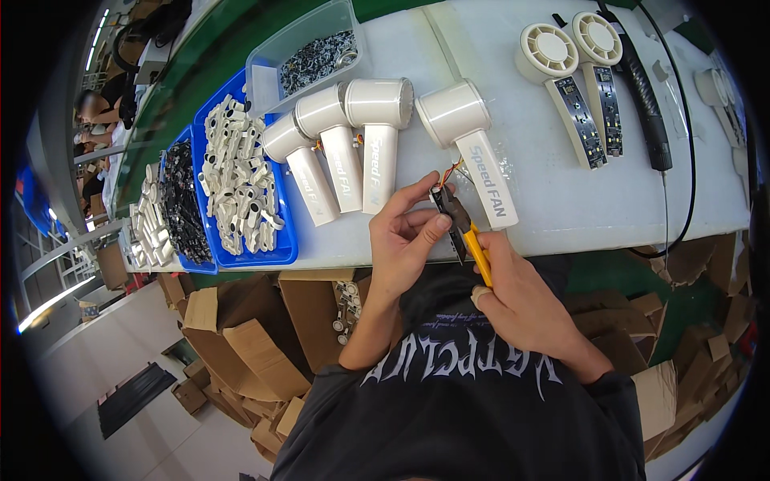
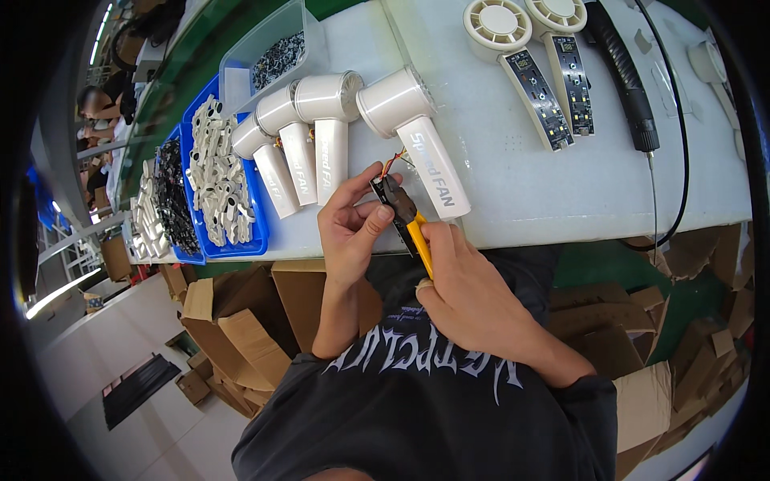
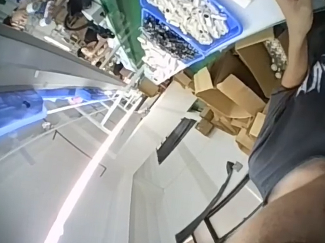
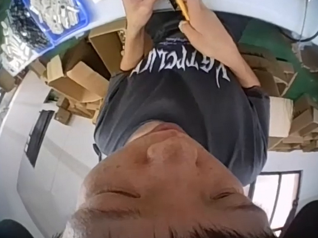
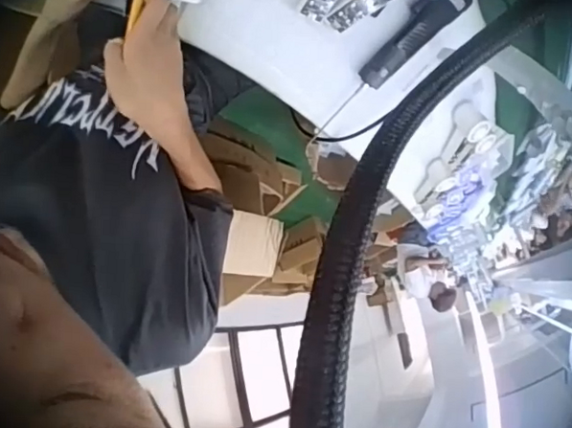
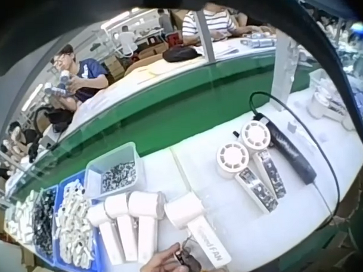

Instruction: The person assembles handheld fans by trimming wires with wire cutters and organizing electronic components from blue bins and cardboard boxes at a workstation.

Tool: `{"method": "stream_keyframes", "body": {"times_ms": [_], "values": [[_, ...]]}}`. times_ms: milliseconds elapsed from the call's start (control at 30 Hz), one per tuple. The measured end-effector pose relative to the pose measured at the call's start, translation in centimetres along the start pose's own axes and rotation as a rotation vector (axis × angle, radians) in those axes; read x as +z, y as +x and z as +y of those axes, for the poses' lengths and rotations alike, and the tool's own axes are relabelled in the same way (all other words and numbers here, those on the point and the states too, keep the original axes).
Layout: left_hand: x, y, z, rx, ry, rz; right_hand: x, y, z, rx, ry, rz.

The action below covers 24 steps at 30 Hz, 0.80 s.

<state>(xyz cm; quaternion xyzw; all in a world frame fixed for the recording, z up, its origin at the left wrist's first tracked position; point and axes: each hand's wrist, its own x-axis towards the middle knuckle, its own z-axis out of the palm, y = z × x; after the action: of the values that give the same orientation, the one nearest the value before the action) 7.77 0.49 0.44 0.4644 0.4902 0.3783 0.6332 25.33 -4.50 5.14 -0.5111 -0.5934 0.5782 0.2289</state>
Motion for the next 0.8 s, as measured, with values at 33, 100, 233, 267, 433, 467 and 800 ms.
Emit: {"method": "stream_keyframes", "body": {"times_ms": [33, 100, 233, 267, 433, 467, 800], "values": [[0.0, 0.0, 0.0, -0.003, -0.004, 0.001, 0.0, 0.0, -0.1, 0.002, -0.028, 0.005], [0.0, -0.1, 0.1, 0.003, 0.002, 0.006, 0.1, 0.1, -0.1, -0.018, -0.06, 0.013], [0.1, -0.1, 0.1, 0.015, 0.016, 0.016, 0.2, 0.3, 0.0, -0.071, -0.158, 0.04], [0.0, -0.1, -0.1, 0.023, 0.001, 0.006, 0.1, 0.3, 0.1, -0.047, -0.127, 0.024], [-0.2, 0.0, -0.4, 0.044, -0.043, -0.029, -0.8, 0.3, 0.3, 0.067, 0.029, -0.05], [-0.2, 0.1, -0.3, 0.041, -0.041, -0.035, -1.0, 0.4, 0.4, 0.112, 0.092, -0.074], [0.3, 0.4, 0.1, 0.042, -0.062, -0.043, -0.5, 0.6, 2.3, 0.145, 0.596, -0.114]]}}
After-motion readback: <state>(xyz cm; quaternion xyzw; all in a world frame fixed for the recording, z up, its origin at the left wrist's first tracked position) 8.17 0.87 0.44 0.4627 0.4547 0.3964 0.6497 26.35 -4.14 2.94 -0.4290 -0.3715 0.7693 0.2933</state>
